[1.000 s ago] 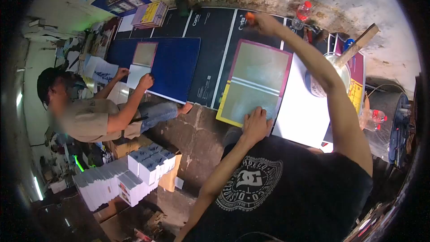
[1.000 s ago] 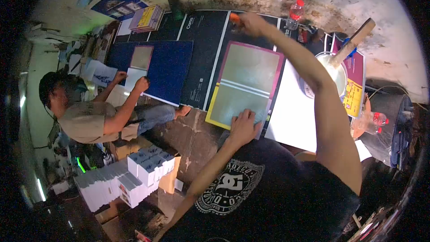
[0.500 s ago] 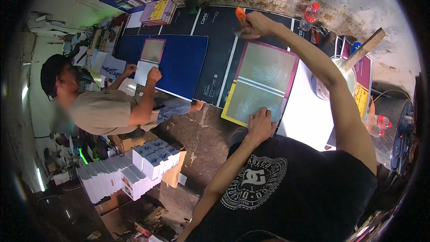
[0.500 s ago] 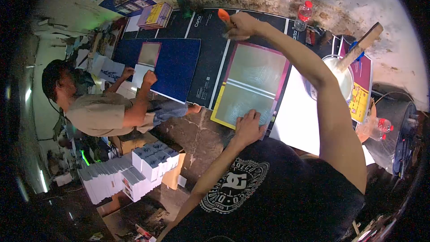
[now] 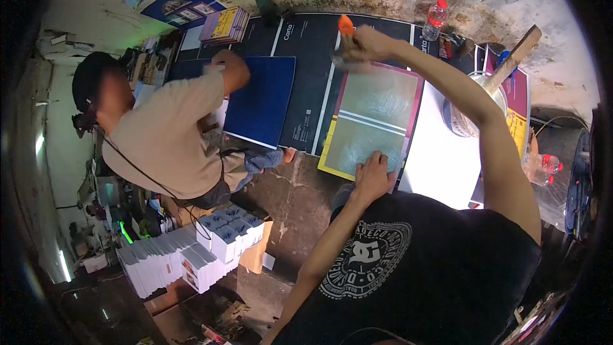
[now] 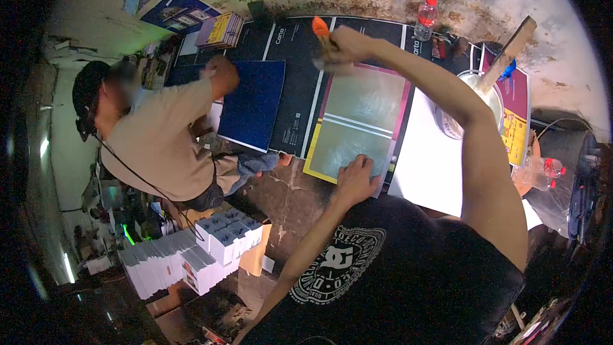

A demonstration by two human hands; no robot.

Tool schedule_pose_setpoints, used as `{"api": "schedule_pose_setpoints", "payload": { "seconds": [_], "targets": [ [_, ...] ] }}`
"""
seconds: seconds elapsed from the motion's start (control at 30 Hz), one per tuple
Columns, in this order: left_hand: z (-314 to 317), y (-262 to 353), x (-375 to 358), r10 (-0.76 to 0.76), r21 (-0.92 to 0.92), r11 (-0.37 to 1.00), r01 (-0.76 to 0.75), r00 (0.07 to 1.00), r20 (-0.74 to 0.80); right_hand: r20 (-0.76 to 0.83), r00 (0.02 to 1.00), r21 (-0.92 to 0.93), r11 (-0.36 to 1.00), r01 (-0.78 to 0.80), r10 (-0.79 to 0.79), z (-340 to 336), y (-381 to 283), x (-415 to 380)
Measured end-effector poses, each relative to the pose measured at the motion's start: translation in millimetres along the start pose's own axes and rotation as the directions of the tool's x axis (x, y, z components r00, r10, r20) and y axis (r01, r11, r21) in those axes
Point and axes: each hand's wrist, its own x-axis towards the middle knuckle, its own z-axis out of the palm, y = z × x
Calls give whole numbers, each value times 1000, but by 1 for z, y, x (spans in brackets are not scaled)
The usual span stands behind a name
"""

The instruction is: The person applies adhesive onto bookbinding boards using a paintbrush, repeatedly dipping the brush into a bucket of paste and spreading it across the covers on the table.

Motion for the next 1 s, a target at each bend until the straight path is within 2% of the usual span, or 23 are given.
{"api": "schedule_pose_setpoints", "payload": {
  "seconds": [0.07,0.17,0.2,0.23,0.3,0.4,0.43,0.5,0.6,0.63,0.7,0.77,0.8,0.83,0.9,0.97,1.0],
  "targets": [
    [-2,-1,0,-2,-23,1000,3,1000,17,133,988,160,986,53,-74,17,7,-25],
    [-2,-1,-2,11,-28,1000,-11,1000,14,43,988,129,980,-154,149,13,33,-44],
    [1,-2,-4,19,-22,1000,-19,1000,-3,-88,982,-119,977,-177,168,6,55,-43],
    [-1,-2,-2,28,-12,1000,-28,999,-26,-201,962,-151,964,-219,188,-9,45,-44],
    [-5,-1,-4,20,-7,1000,-20,1000,-7,-376,924,-336,920,-202,65,-19,52,-40],
    [-6,1,-4,18,8,1000,-19,1000,20,-139,951,-26,959,-282,276,-15,24,-54],
    [-7,0,-2,16,14,1000,-16,1000,23,57,944,126,935,-331,326,-17,-1,-65],
    [-6,-1,0,25,20,999,-26,999,23,73,978,-57,980,-191,195,5,19,-88],
    [-6,2,-3,21,30,999,-22,999,36,-185,913,-180,901,-395,363,-22,35,-103],
    [-8,3,-1,19,37,999,-20,999,37,-323,873,-219,869,-444,365,-26,40,-105],
    [-6,0,0,18,57,998,-19,999,32,-429,833,-261,836,-483,348,-33,42,-115],
    [-2,1,1,23,72,997,-26,999,41,-325,884,20,937,-349,336,-28,30,-133],
    [-4,1,0,23,79,996,-27,999,48,-285,912,61,955,-292,297,-14,23,-140],
    [-5,2,1,24,87,996,-28,998,52,-152,927,-38,936,-351,342,-21,-10,-145],
    [-6,2,2,54,105,993,-58,998,42,-168,877,-210,853,-479,451,-6,11,-165],
    [-5,2,-2,61,110,992,-66,997,49,-394,784,-214,782,-586,480,-23,18,-182],
    [-7,3,-2,61,109,992,-66,997,52,-549,747,-265,769,-581,375,-31,13,-190]
  ]
}}
